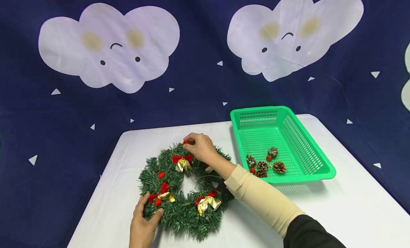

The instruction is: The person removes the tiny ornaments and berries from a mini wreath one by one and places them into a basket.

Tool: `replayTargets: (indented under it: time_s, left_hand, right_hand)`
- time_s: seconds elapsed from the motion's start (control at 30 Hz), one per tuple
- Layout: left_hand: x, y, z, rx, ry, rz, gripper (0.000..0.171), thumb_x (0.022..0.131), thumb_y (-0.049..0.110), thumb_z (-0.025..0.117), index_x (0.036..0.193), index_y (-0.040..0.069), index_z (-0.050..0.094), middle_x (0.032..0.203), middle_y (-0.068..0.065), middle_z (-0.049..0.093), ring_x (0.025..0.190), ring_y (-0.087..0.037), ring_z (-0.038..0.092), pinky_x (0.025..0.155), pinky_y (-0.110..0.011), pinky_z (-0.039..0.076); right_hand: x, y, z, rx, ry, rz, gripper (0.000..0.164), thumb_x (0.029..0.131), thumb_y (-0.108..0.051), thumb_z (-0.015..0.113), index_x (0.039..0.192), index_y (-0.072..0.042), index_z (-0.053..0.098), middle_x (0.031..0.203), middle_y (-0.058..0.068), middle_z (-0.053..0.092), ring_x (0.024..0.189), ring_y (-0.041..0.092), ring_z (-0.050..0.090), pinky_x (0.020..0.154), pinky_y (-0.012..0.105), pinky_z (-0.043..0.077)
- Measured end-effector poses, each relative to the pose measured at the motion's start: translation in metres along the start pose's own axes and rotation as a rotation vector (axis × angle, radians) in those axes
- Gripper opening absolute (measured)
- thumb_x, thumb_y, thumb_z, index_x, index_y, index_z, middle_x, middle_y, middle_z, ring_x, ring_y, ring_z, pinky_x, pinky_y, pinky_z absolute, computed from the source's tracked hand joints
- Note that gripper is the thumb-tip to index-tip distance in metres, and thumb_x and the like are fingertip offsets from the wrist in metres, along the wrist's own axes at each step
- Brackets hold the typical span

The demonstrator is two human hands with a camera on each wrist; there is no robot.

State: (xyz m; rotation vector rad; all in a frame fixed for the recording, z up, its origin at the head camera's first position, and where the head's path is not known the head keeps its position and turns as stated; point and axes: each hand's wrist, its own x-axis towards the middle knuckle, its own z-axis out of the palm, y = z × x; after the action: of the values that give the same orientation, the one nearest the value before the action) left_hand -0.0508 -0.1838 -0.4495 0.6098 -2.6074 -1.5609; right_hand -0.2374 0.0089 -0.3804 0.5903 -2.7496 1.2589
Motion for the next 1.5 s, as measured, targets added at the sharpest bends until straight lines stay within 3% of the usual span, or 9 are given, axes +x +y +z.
replayTargets:
  time_s: [0.37, 0.57, 1.07, 1.5]
  left_hand:
    - [0.000, -0.001, 0.001, -0.004, 0.001, 0.005, 0.076, 0.085, 0.019, 0.067, 0.150, 0.012, 0.027, 0.158, -0.022, 0.011, 0.144, -0.046, 0.011, 0.111, -0.066, 0.017]
    - [0.001, 0.000, 0.000, 0.004, -0.007, 0.010, 0.078, 0.086, 0.023, 0.067, 0.150, 0.011, 0.025, 0.157, -0.024, 0.010, 0.143, -0.047, 0.011, 0.110, -0.067, 0.018]
    - [0.000, -0.002, 0.001, 0.000, -0.015, -0.009, 0.079, 0.086, 0.025, 0.067, 0.151, 0.012, 0.024, 0.158, -0.024, 0.006, 0.143, -0.048, 0.009, 0.109, -0.068, 0.018]
    - [0.000, 0.000, 0.001, 0.007, -0.013, -0.006, 0.079, 0.086, 0.026, 0.067, 0.151, 0.012, 0.024, 0.157, -0.025, 0.006, 0.142, -0.050, 0.011, 0.109, -0.068, 0.018]
  right_hand:
    - [-0.023, 0.012, -0.029, 0.097, 0.059, 0.053, 0.022, 0.087, -0.025, 0.067, 0.108, -0.020, 0.069, 0.103, -0.002, 0.072, 0.095, 0.017, 0.067, 0.083, 0.035, 0.055]
    - [-0.031, 0.018, -0.043, 0.121, 0.104, 0.025, 0.023, 0.086, -0.023, 0.068, 0.108, -0.016, 0.070, 0.104, 0.002, 0.073, 0.096, 0.021, 0.068, 0.084, 0.036, 0.055]
    - [-0.055, 0.034, -0.077, 0.126, 0.173, 0.037, 0.026, 0.086, -0.019, 0.068, 0.112, -0.012, 0.068, 0.104, 0.008, 0.072, 0.100, 0.028, 0.066, 0.084, 0.043, 0.055]
    - [-0.076, 0.063, -0.098, 0.089, 0.207, 0.079, 0.028, 0.088, -0.024, 0.067, 0.114, -0.014, 0.067, 0.106, 0.008, 0.072, 0.103, 0.029, 0.065, 0.079, 0.041, 0.056]
